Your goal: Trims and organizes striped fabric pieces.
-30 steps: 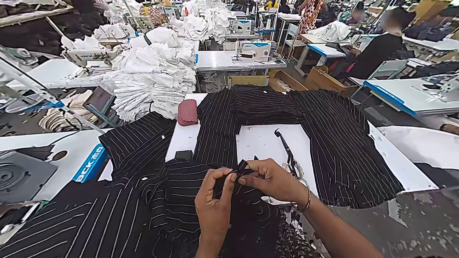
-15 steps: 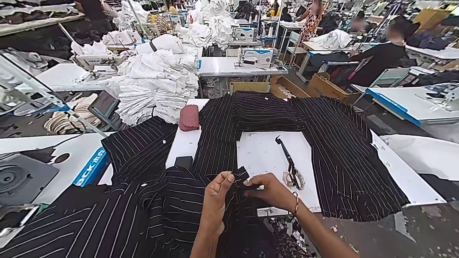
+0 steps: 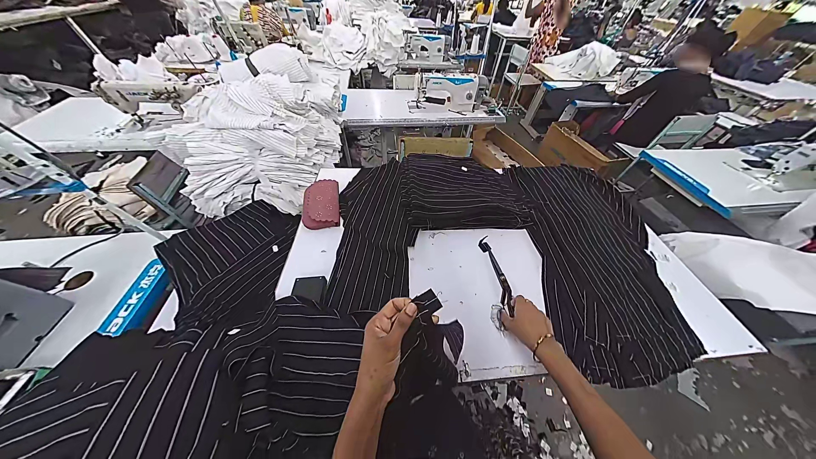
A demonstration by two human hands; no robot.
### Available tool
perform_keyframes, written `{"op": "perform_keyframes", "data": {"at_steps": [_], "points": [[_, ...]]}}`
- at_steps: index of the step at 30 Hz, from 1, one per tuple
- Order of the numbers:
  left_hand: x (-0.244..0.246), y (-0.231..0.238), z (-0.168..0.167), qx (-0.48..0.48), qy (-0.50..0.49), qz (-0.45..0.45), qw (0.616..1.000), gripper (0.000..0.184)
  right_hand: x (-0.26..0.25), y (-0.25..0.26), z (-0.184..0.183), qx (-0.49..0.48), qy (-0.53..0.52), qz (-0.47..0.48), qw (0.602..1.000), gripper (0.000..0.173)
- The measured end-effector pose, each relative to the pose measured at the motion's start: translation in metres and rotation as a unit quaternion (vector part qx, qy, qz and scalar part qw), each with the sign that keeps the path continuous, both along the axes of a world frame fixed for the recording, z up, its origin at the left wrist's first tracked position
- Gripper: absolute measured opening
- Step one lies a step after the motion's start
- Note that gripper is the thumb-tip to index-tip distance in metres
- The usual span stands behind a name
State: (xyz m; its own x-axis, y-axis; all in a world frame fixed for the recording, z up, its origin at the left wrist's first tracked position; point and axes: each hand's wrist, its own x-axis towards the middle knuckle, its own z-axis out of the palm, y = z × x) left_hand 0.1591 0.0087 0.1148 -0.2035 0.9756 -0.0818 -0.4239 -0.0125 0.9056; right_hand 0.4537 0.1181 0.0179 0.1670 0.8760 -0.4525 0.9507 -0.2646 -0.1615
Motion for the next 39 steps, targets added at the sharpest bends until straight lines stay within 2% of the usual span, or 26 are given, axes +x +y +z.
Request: {"op": "perform_keyframes", "data": {"at_steps": [1,2,3,4,6,8,10,14,17,22,29,35,39], "points": [[0.000,0.001,0.000,0.002,0.016,0.003,1.000,0.021,0.007,0.005,0.002,-0.025,0.023,0.013,0.999,0.053],[0.000,0.003,-0.001,0.006,0.029,0.003,1.000,0.020,0.015,0.006,0.002,-0.035,0.091,0.024,0.995,0.045],[-0.001,0.004,-0.001,0.013,0.040,0.003,0.999,0.020,0.021,0.002,0.001,-0.037,0.205,0.025,0.978,0.031],[-0.001,0.005,-0.001,0.016,0.049,0.005,0.999,0.020,0.024,-0.009,0.002,-0.053,0.339,0.022,0.939,0.018],[0.000,0.010,-0.002,0.016,0.053,0.009,0.998,0.020,0.017,-0.041,0.013,-0.113,0.541,0.027,0.833,0.016],[0.002,0.014,-0.004,0.014,0.053,0.007,0.998,0.019,0.001,-0.076,0.028,-0.141,0.624,0.033,0.768,0.009],[0.003,0.017,-0.004,0.011,0.060,0.003,0.998,0.020,-0.008,-0.105,0.042,-0.150,0.644,0.037,0.749,0.020],[0.003,0.022,-0.001,0.021,0.070,-0.003,0.997,0.018,0.002,-0.125,0.059,-0.151,0.606,0.125,0.771,0.050],[0.006,0.022,0.003,0.024,0.092,-0.012,0.995,0.015,0.003,-0.117,0.069,-0.141,0.561,0.186,0.794,0.060],[0.009,0.019,0.006,0.050,0.152,0.012,0.987,0.009,-0.012,-0.100,0.082,-0.117,0.518,0.234,0.814,0.058],[0.007,0.017,0.007,0.059,0.200,0.061,0.976,0.006,-0.022,-0.108,0.081,-0.089,0.497,0.204,0.839,0.044],[0.009,0.022,0.006,0.060,0.199,0.053,0.977,0.006,-0.026,-0.121,0.071,-0.036,0.501,0.180,0.846,0.040],[0.008,0.027,0.006,0.073,0.210,0.041,0.974,0.006,-0.030,-0.120,0.070,-0.032,0.527,0.172,0.832,0.042]]}}
